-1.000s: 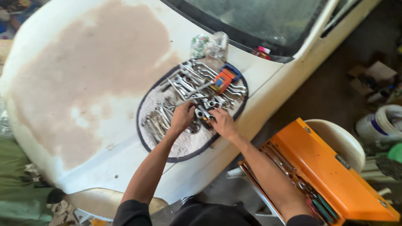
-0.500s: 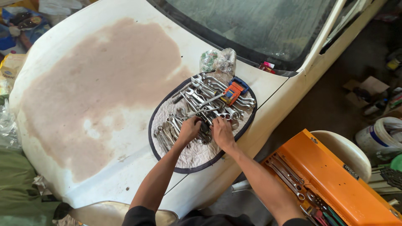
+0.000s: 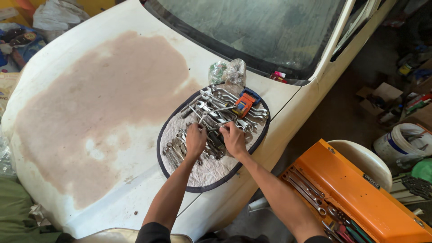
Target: The person repeatedly picks up wrenches and other hand tools from a mat on a car hood and places them into an open orange toolbox. The person continues transferring tools one by one until the toolbox is filled.
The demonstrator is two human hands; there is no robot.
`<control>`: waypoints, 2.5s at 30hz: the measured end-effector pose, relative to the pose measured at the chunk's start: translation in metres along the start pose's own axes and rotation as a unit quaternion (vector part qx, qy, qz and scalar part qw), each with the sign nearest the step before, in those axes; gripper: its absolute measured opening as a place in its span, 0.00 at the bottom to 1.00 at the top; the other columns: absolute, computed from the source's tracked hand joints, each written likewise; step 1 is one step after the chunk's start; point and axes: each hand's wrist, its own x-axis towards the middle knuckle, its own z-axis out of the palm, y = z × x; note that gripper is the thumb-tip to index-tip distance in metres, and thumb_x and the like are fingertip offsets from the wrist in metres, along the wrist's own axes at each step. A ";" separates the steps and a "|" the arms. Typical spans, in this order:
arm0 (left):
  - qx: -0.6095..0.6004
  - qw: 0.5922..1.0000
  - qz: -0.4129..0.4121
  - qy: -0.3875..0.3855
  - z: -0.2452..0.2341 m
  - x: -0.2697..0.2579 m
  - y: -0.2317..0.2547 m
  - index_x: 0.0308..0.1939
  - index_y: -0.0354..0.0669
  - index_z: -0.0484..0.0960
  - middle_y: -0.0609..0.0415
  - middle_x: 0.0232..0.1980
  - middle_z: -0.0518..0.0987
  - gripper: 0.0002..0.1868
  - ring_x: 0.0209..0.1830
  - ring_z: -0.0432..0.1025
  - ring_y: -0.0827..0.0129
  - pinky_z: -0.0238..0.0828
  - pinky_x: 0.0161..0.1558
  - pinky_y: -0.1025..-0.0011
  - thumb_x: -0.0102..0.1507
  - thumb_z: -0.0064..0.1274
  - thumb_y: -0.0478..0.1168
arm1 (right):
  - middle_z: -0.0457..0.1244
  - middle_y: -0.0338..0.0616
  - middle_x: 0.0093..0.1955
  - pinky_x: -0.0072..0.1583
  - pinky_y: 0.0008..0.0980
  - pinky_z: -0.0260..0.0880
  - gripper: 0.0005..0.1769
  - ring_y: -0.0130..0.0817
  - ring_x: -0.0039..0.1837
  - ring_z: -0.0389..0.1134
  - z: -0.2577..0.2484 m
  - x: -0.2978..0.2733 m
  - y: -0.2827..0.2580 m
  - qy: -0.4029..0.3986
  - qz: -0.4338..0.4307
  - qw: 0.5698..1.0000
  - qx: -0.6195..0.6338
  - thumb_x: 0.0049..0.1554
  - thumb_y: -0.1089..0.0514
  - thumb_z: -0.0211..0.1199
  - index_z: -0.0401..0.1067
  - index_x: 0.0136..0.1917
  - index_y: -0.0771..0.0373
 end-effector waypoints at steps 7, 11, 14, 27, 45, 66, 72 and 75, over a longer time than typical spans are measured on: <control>0.015 1.000 -0.015 -0.006 -0.003 -0.001 -0.013 0.56 0.37 0.77 0.33 0.57 0.70 0.20 0.49 0.73 0.37 0.71 0.51 0.51 0.62 0.56 0.42 | 0.66 0.50 0.51 0.59 0.33 0.78 0.13 0.37 0.53 0.74 0.017 0.028 0.029 0.002 0.180 0.906 0.383 0.65 0.58 0.57 0.64 0.53 0.74; -0.030 1.000 0.002 0.008 0.007 0.010 -0.036 0.52 0.36 0.81 0.35 0.53 0.73 0.17 0.50 0.73 0.41 0.72 0.52 0.55 0.62 0.56 0.41 | 0.66 0.53 0.52 0.61 0.35 0.78 0.12 0.39 0.54 0.74 0.011 0.029 0.033 0.008 0.175 0.878 0.446 0.66 0.59 0.55 0.63 0.53 0.73; -0.064 0.998 -0.017 -0.017 0.005 0.016 -0.048 0.51 0.38 0.83 0.39 0.48 0.77 0.14 0.45 0.77 0.50 0.74 0.52 0.59 0.64 0.51 0.41 | 0.66 0.53 0.53 0.62 0.35 0.78 0.11 0.40 0.56 0.74 0.001 0.023 0.021 -0.001 0.144 0.887 0.438 0.66 0.59 0.54 0.63 0.52 0.73; -0.569 0.798 -0.183 -0.080 0.017 0.039 -0.006 0.52 0.41 0.76 0.54 0.49 0.82 0.17 0.46 0.78 0.68 0.77 0.51 0.63 0.73 0.42 0.49 | 0.65 0.51 0.50 0.59 0.37 0.79 0.11 0.44 0.53 0.75 -0.013 0.018 0.020 0.002 0.190 0.797 0.574 0.69 0.58 0.52 0.63 0.52 0.71; -0.485 0.810 -0.035 -0.329 0.126 -0.007 0.175 0.51 0.31 0.77 0.46 0.43 0.83 0.17 0.40 0.80 0.65 0.80 0.44 0.69 0.73 0.43 0.45 | 0.70 0.47 0.37 0.44 0.30 0.77 0.14 0.32 0.40 0.74 -0.131 -0.057 0.078 -0.188 0.218 0.927 0.241 0.62 0.56 0.64 0.74 0.47 0.72; -0.427 0.690 -0.299 -0.503 0.400 -0.215 0.194 0.53 0.29 0.73 0.43 0.50 0.81 0.19 0.52 0.80 0.59 0.79 0.53 0.62 0.74 0.42 0.46 | 0.69 0.46 0.50 0.52 0.29 0.75 0.15 0.33 0.50 0.74 -0.393 -0.259 0.289 0.208 0.400 0.828 0.334 0.64 0.56 0.60 0.71 0.61 0.68; -0.397 0.664 -0.410 -0.482 0.457 -0.268 0.141 0.58 0.33 0.72 0.47 0.56 0.78 0.17 0.54 0.78 0.60 0.76 0.55 0.59 0.73 0.41 0.44 | 0.69 0.46 0.52 0.52 0.30 0.70 0.17 0.32 0.51 0.71 -0.378 -0.314 0.350 0.224 0.494 0.784 0.301 0.66 0.57 0.54 0.68 0.65 0.66; -0.386 0.650 -0.465 -0.461 0.471 -0.293 0.110 0.59 0.34 0.72 0.47 0.57 0.78 0.15 0.56 0.78 0.58 0.76 0.55 0.59 0.72 0.42 0.40 | 0.68 0.48 0.53 0.52 0.33 0.69 0.17 0.32 0.49 0.68 -0.359 -0.337 0.384 0.206 0.490 0.781 0.328 0.66 0.62 0.55 0.67 0.66 0.68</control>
